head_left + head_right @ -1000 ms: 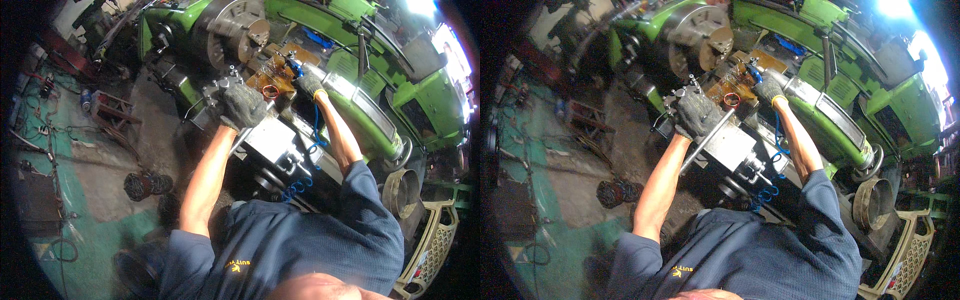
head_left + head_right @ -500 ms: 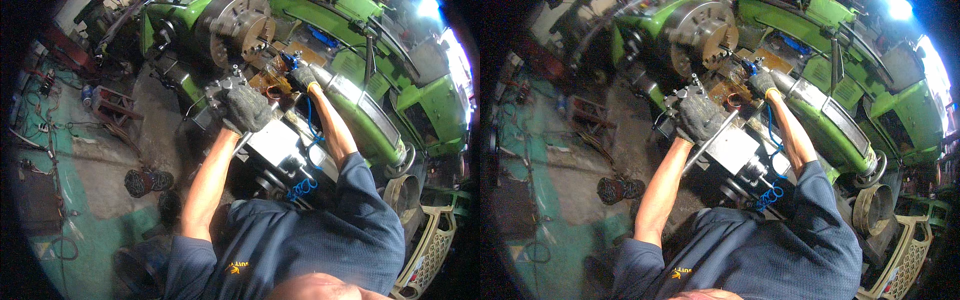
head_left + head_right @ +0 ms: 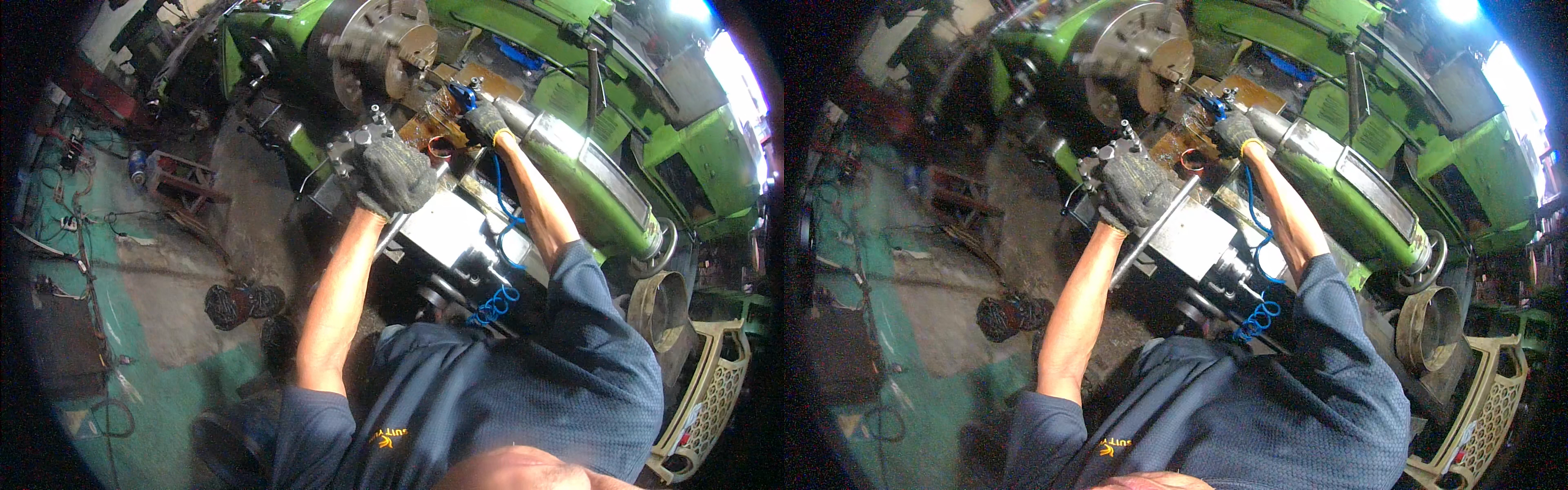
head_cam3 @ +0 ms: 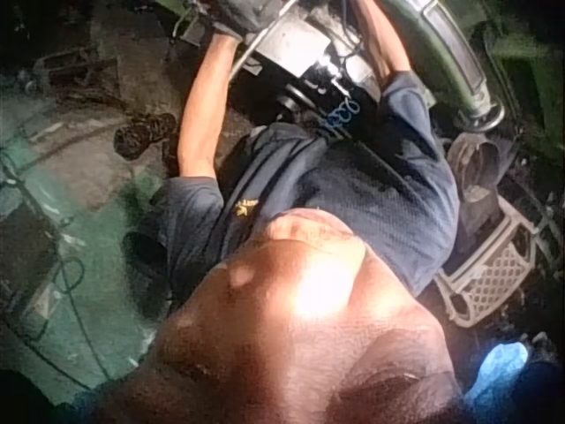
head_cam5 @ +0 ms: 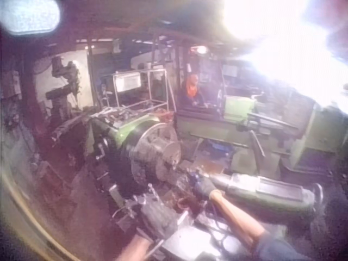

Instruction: The person operates a green industrial lathe, using gloved hands to manipulate the control levers and knobs. They adjust the tool post and engage the cutting tool against a rotating metal workpiece, generating metal shavings. The person also uses a blue air hose to blow away debris from the machine bed and work area.

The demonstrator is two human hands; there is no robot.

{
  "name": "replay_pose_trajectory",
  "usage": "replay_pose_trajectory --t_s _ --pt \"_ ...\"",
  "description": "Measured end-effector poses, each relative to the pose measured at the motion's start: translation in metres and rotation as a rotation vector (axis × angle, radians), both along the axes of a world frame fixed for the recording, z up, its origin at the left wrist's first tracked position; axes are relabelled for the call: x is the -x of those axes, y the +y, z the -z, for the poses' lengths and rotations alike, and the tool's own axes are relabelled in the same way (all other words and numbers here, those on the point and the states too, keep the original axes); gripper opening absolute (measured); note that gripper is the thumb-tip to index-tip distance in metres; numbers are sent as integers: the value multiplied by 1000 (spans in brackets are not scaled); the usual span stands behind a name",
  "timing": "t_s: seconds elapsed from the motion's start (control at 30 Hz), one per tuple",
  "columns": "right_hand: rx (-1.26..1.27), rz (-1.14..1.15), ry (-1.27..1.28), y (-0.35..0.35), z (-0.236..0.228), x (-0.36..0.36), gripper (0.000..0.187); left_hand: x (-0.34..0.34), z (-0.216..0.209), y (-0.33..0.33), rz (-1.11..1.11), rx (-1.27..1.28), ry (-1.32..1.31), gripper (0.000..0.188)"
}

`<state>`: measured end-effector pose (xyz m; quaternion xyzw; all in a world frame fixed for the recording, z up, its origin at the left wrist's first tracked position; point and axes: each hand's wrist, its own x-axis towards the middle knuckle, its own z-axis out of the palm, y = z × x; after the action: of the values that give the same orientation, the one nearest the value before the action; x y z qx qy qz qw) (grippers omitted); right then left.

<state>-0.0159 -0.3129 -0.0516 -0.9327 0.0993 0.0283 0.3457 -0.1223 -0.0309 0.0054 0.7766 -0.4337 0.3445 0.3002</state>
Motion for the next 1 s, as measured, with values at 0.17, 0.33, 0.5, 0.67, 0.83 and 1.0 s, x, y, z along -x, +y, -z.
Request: replay_pose_trajectory --t_s 0.17,0.33,0.5,0.67,0.83,1.0 --pt "165 -37 -113 -36 13 42 39 0 -6 -1 15 -193 31 21" --pt "117 1 -158 -41 28 123 39 1 -9 0 15 -186 -17 21" --pt "137 113 45 -30 0 176 40 4 -24 -6 43 -170 -100 18" --pt "193 102 189 -31 2 220 45 -2 -7 1 43 -153 -31 18" --pt "205 82 103 -26 25 224 45 -5 4 -2 -130 -339 -111 18" --pt "356 40 122 -34 46 189 48 0 -8 -12 -184 -385 -183 21"
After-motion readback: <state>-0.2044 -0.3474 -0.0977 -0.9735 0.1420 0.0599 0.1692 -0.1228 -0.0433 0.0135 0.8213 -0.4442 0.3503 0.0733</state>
